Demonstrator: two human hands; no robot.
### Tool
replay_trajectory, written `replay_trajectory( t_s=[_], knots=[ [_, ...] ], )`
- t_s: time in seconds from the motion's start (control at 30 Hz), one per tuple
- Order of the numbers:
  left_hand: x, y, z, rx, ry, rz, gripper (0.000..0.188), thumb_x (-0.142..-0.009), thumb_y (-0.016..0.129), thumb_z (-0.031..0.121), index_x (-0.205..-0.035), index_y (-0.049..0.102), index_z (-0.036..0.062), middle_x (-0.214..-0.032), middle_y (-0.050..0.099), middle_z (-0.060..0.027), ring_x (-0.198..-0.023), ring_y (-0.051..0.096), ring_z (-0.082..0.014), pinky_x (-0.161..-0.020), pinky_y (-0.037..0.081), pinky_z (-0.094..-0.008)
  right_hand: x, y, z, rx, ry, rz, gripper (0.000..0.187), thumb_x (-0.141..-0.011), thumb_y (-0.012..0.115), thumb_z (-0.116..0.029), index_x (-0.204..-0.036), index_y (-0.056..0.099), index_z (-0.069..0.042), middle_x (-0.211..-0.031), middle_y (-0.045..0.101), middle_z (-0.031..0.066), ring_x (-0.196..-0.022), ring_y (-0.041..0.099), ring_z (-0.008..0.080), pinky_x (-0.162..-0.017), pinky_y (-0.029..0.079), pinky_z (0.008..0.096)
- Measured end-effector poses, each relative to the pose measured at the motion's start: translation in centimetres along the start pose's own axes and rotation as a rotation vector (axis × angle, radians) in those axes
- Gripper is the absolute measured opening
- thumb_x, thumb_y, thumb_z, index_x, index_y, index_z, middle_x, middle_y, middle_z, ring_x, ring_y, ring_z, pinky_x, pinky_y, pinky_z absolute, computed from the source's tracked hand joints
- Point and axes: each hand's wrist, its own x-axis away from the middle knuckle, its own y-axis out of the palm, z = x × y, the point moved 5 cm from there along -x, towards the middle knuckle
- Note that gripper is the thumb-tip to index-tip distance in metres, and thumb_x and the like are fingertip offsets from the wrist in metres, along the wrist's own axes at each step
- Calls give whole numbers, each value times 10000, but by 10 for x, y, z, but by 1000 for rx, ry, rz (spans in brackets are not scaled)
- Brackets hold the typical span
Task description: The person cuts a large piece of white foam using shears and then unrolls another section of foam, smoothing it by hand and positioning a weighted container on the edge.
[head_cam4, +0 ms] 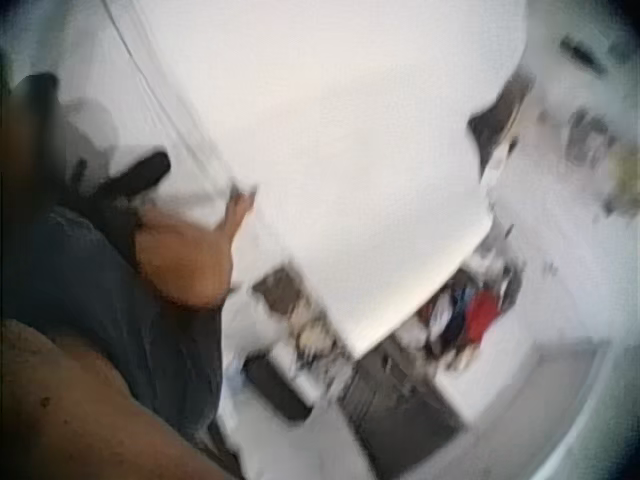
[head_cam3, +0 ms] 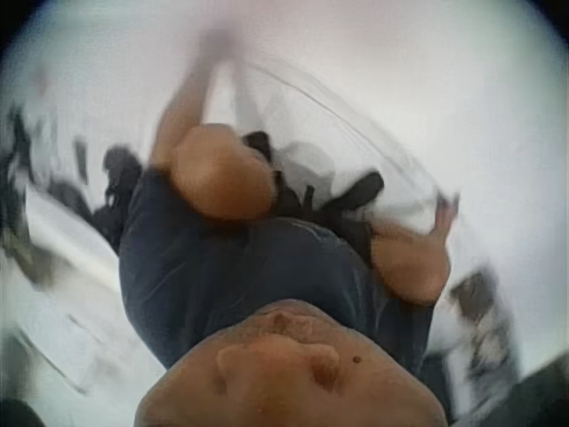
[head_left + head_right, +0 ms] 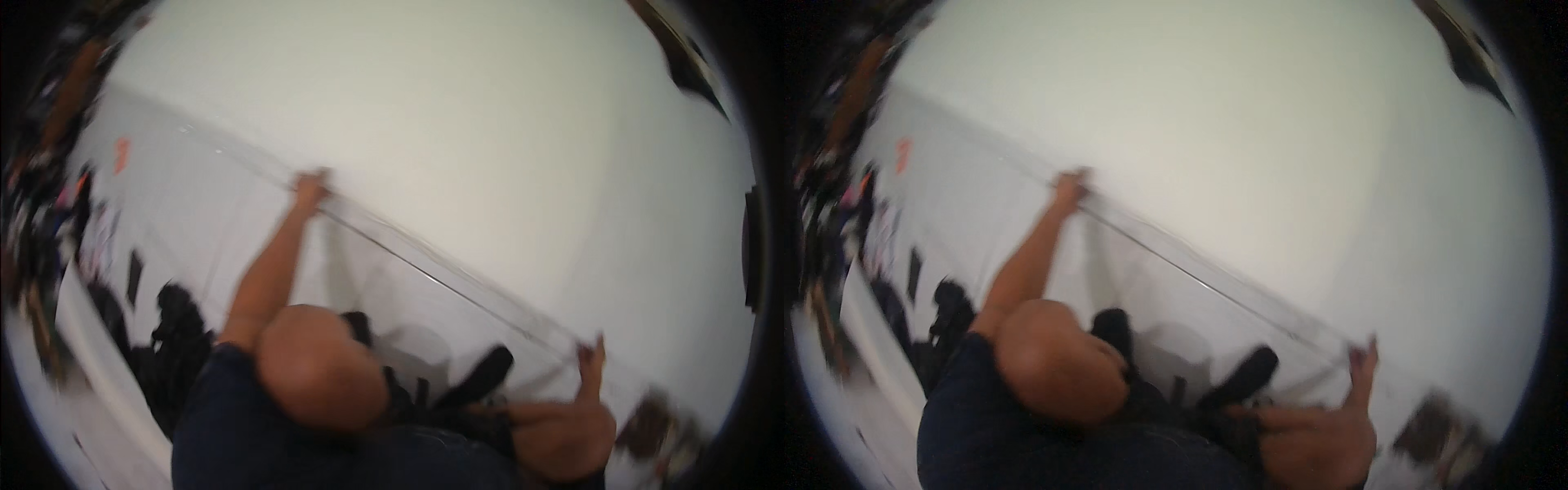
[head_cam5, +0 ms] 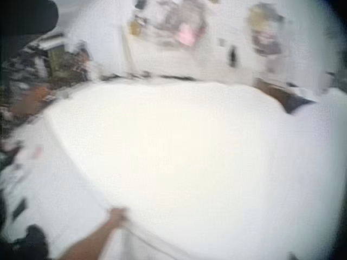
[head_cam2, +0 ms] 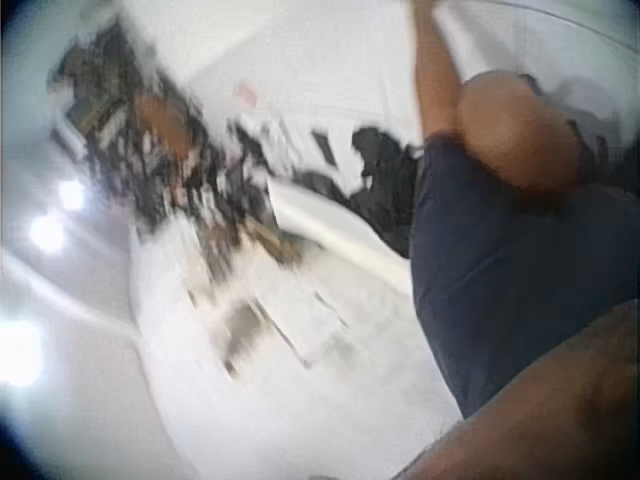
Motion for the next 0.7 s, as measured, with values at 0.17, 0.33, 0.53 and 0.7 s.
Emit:
replay_trajectory(
  t_s=[0.17, 0.33, 0.53, 0.7],
  knots=[
    [7, 5, -44, 1745, -773, 40, 329, -829, 678, 165, -1080, 536, 5, -840, 600, -119, -771, 593, -246, -666, 502, -371, -15, 46, 1, 33, 58, -37, 525, -899, 594, -397, -1200, 447, 8, -1028, 508, 130, -945, 559, 257, -745, 491, 350],
    [2, -18, -35, 1590, -792, 157, 288, -867, 660, 195, -996, 470, 22, -914, 554, -91, -764, 559, -200, -659, 496, -333, 16, 70, -4, -4, 8, 1, 313, -868, 643, -296, -989, 486, -53, -853, 512, 66, -758, 575, 193, -605, 489, 295],
    [11, -17, -51, 1622, -823, 169, 254, -868, 643, 177, -964, 466, 22, -922, 549, -106, -772, 558, -207, -641, 494, -331, 59, 69, -26, -400, -90, -53, 105, -842, 617, -192, -826, 525, -143, -716, 528, -18, -624, 537, 95, -484, 420, 227],
    [7, -17, -52, 1647, -831, 230, 229, -854, 609, 142, -964, 469, -1, -914, 558, -115, -736, 564, -212, -592, 495, -325, 51, 57, -3, -200, -68, -81, 139, -831, 608, -200, -842, 506, -106, -738, 516, 23, -606, 524, 123, -499, 432, 250]
  ],
)
